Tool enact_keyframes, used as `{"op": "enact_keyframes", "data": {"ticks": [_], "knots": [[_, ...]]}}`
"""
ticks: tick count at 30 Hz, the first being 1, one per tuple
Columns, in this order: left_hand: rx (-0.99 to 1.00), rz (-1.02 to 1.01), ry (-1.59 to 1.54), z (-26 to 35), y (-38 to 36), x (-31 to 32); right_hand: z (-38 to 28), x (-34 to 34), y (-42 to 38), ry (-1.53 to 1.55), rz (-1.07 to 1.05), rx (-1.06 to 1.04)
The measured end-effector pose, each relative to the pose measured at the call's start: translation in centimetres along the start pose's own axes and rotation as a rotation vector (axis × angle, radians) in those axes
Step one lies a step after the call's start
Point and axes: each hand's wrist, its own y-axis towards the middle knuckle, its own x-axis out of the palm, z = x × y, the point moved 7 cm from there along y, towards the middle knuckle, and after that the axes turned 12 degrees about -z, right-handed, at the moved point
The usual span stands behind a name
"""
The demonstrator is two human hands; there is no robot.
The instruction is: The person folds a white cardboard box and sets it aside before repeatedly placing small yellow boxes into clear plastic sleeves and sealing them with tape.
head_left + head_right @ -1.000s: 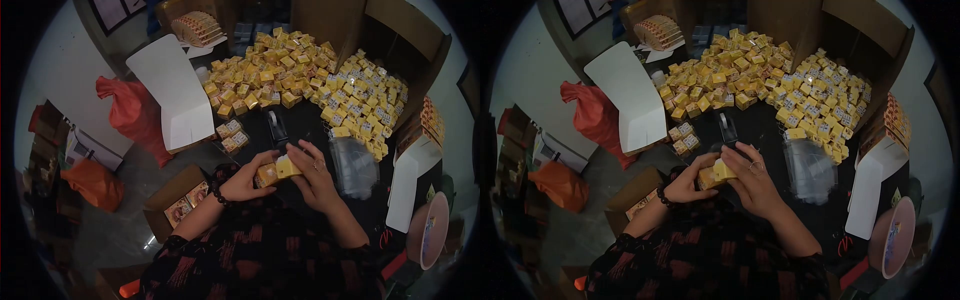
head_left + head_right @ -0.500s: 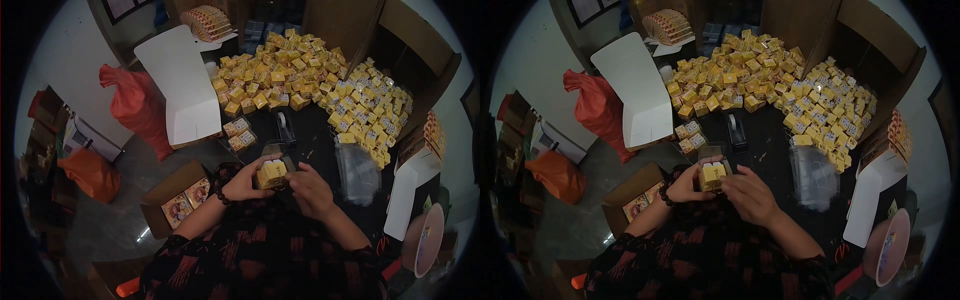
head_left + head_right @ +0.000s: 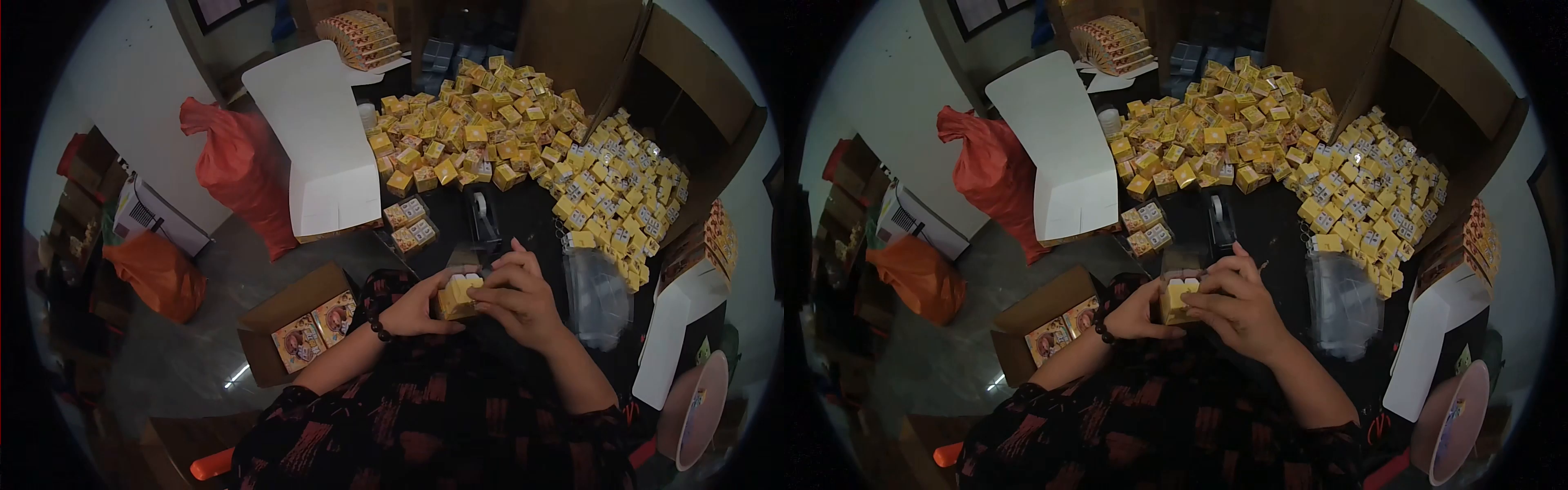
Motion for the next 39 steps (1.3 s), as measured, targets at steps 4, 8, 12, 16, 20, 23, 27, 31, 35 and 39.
{"op": "enact_keyframes", "data": {"ticks": [4,8,12,16,20,23,27,31,35,39], "knots": [[0.083,0.001,-0.247,-0.8,-0.1,0.5,1.8,1.4,-1.2,0.582,0.230,0.237],[-0.039,0.059,-0.484,-2.0,-0.1,0.8,3.8,3.5,-2.1,0.651,0.205,0.244],[-0.195,-0.092,-0.617,-4.1,-0.8,0.6,3.4,5.2,-2.6,0.747,0.192,0.168],[-0.222,-0.114,-0.885,-4.8,-1.3,1.1,3.6,6.4,-3.1,0.841,0.122,0.223],[-0.307,-0.048,-0.780,-6.0,-1.3,0.5,3.5,6.4,-3.0,0.821,0.125,0.285],[-0.261,-0.041,-0.782,-6.6,-1.2,0.3,3.2,6.8,-2.6,0.997,0.137,0.358],[-0.245,-0.079,-0.764,-5.8,-1.3,0.4,2.1,5.7,-2.2,0.493,0.116,0.120],[-0.114,-0.034,-0.668,-2.2,-0.6,0.9,2.9,5.6,-2.5,0.480,0.165,0.151],[-0.143,-0.020,-0.379,-2.3,-0.2,0.9,3.4,5.2,-2.1,0.725,0.099,0.137],[-0.172,0.065,-0.246,-2.1,0.0,0.6,4.3,5.6,-2.4,0.880,0.126,0.411]]}}
